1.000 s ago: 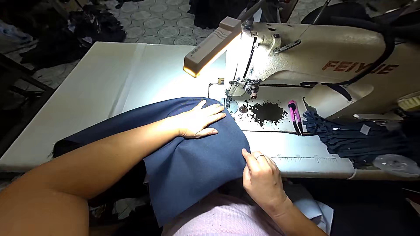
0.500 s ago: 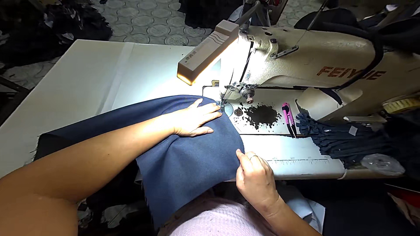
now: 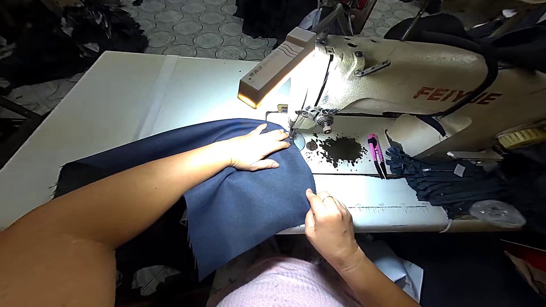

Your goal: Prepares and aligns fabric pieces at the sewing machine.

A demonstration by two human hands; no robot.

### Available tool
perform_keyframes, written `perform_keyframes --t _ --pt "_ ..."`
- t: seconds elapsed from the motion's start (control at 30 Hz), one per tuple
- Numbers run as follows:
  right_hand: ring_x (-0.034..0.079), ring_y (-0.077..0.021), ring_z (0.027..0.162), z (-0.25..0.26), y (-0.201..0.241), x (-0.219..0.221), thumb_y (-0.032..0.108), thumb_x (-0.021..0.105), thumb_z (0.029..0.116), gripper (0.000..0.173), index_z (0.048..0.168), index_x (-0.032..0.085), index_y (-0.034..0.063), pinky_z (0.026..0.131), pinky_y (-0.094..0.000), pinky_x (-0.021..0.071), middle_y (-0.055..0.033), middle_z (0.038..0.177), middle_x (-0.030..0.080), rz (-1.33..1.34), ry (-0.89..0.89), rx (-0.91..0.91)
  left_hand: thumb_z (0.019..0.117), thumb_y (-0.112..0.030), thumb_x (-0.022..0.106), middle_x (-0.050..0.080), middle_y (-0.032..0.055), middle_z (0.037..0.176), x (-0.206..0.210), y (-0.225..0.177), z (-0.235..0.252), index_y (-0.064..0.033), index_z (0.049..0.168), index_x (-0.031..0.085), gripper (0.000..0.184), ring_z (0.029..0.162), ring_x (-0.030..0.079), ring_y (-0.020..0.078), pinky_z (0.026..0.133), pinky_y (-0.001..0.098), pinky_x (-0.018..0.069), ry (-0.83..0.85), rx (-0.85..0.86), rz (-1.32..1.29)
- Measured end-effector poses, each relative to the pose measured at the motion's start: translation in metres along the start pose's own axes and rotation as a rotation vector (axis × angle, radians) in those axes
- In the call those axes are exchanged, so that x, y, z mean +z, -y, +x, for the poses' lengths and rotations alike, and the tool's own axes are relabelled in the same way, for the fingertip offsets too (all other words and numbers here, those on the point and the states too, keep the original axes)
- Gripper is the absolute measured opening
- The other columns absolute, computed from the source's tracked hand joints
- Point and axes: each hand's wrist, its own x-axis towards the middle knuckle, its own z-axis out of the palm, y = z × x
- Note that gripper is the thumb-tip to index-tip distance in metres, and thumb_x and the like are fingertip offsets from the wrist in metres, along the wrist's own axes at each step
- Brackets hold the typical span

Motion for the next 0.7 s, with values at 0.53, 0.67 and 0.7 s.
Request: perform_keyframes --t 0.53,0.67,0.7 --pt "0.072 -0.0301 0.075 0.002 0.004 -0.001 0.005 0.057 0.0814 0.032 0.104 0.079 -0.0006 0.066 -0.0430 0.0581 -0.0147 0.079 0.071 0.053 0.038 0.050 0.0967 -0.034 0.073 0.058 0.0124 0.066 0.017 -0.083 -0.208 0.0027 0.131 0.051 0.055 0.049 0.055 0.0182 0.051 0.0369 0.0518 -0.298 -1.527 -0.504" --pt "0.068 -0.0328 0.070 0.006 0.005 -0.009 0.004 0.059 0.0837 0.033 0.110 0.078 -0.0017 0.063 -0.0467 0.0560 -0.0164 0.076 0.068 0.108 0.129 0.083 0.1068 -0.025 0.057 0.069 0.0191 0.080 -0.002 -0.057 -0.199 0.0121 0.110 0.061 0.038 0.068 0.071 0.0254 0.071 0.0465 0.0606 -0.447 -1.324 -0.489" --pt "0.068 -0.0332 0.070 0.008 0.005 -0.013 0.004 0.061 0.0845 0.032 0.112 0.077 -0.0021 0.063 -0.0477 0.0559 -0.0170 0.076 0.068 0.128 0.164 0.085 0.1073 -0.024 0.055 0.069 0.0282 0.095 -0.015 -0.043 -0.198 0.0137 0.121 0.057 0.040 0.085 0.071 0.0373 0.083 0.0585 0.0572 -0.555 -1.255 -0.428"
